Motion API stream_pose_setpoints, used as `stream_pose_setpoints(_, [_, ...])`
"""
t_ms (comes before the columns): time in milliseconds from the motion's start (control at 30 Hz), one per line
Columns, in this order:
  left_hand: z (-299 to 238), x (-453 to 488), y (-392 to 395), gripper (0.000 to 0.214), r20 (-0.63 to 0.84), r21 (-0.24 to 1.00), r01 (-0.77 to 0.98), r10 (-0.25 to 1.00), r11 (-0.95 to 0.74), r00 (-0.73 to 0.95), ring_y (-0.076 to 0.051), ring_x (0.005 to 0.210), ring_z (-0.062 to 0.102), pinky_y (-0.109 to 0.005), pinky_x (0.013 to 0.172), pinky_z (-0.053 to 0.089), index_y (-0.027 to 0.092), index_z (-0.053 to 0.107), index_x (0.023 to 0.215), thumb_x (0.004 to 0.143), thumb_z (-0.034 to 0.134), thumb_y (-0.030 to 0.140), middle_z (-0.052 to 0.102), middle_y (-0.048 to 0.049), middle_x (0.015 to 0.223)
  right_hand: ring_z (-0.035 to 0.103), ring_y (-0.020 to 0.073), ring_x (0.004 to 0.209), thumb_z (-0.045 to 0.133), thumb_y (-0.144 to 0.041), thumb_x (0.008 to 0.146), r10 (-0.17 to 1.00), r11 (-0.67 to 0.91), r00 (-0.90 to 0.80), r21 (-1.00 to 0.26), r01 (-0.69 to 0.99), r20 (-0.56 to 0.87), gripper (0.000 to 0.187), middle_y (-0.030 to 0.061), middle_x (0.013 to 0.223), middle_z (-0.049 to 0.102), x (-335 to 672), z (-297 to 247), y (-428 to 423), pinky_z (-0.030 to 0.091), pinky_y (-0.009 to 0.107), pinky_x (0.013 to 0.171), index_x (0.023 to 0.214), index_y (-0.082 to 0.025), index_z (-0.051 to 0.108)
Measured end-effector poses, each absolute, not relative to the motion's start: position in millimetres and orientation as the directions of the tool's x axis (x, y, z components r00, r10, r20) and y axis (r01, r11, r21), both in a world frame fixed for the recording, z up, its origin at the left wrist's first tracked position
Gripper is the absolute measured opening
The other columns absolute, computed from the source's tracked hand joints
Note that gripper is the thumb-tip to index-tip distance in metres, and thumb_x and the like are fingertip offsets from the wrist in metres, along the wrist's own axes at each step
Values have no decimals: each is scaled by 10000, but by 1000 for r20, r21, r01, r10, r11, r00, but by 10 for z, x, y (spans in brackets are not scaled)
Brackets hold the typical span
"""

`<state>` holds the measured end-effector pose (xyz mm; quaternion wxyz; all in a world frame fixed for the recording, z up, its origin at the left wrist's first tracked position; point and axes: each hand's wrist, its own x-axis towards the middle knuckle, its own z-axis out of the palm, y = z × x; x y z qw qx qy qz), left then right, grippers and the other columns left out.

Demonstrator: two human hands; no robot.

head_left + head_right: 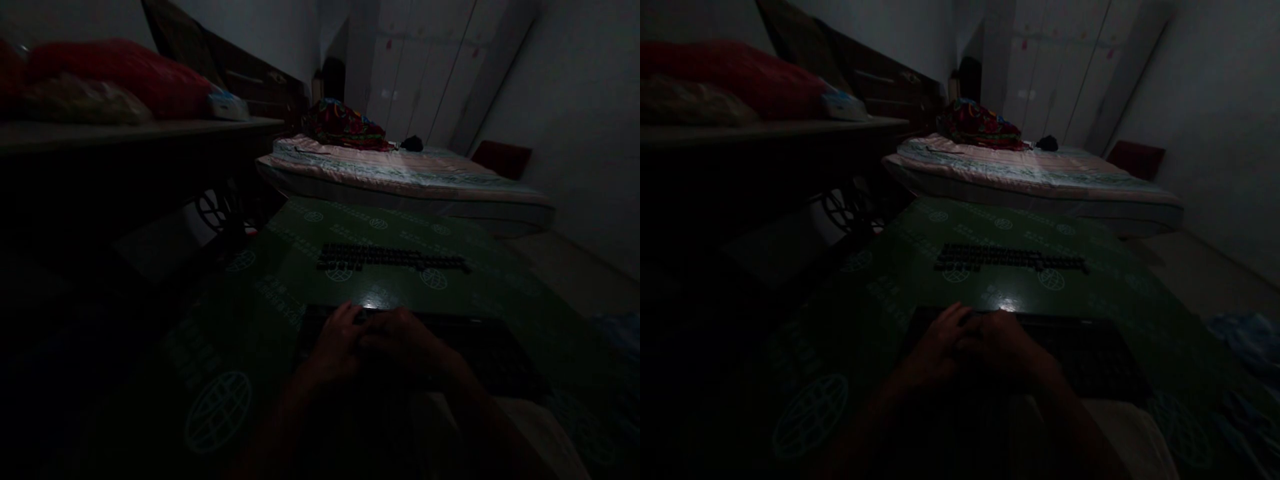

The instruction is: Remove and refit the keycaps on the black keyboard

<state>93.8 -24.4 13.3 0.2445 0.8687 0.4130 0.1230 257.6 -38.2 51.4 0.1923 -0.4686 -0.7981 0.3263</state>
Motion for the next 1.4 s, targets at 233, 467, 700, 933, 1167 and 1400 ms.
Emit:
stream_pose_setpoints(233, [81,945,-235,490,25,549,658,796,-516,604,-359,1316,237,-547,1052,256,186,547,1179,691,580,210,405,-120,1367,646,151,729,541,-195,835,863,418,-504,-585,695,17,168,61,882,715,2501,533,-390,446,232,650,909,-151,685])
stream_pose_setpoints(467, [99,919,-245,517,45,588,631,799,-506,599,-337,1325,229,-521,1065,242,167,506,1212,702,575,215,394,-132,1378,633,145,710,526,-193,834,867,416,-493,-637,649,64,161,68,857,704,2486,441,-355,437,225,631,883,-129,664])
stream_pose_setpoints(700, [162,922,-226,434,85,612,590,785,-527,613,-313,1291,307,-472,1080,248,174,591,1117,688,604,239,479,-109,1316,629,161,752,449,-214,874,877,437,-475,-530,727,71,210,88,892,692,2415,401,-389,420,243,656,903,-142,644])
stream_pose_setpoints(933, [108,908,-164,481,69,594,598,775,-538,628,-317,1299,292,-483,1080,238,136,562,1162,691,607,224,447,-140,1345,626,169,720,417,-215,886,876,450,-475,-497,742,84,240,97,864,690,2401,354,-371,400,243,619,904,-135,642])
stream_pose_setpoints(1167, [231,902,-226,376,119,613,505,703,-607,701,-264,1261,363,-442,1116,138,181,628,1061,686,607,184,529,-74,1266,626,132,706,464,-212,863,880,421,-460,-644,638,119,202,47,863,697,2463,366,-319,402,210,607,929,-154,646])
stream_pose_setpoints(1400, [309,793,-224,455,73,699,468,704,-542,706,-289,1324,256,-460,1092,198,176,574,1149,699,603,237,398,-84,1395,625,166,741,420,-268,897,871,457,-487,-468,757,63,247,102,907,686,2398,364,-363,392,239,626,948,-136,622])
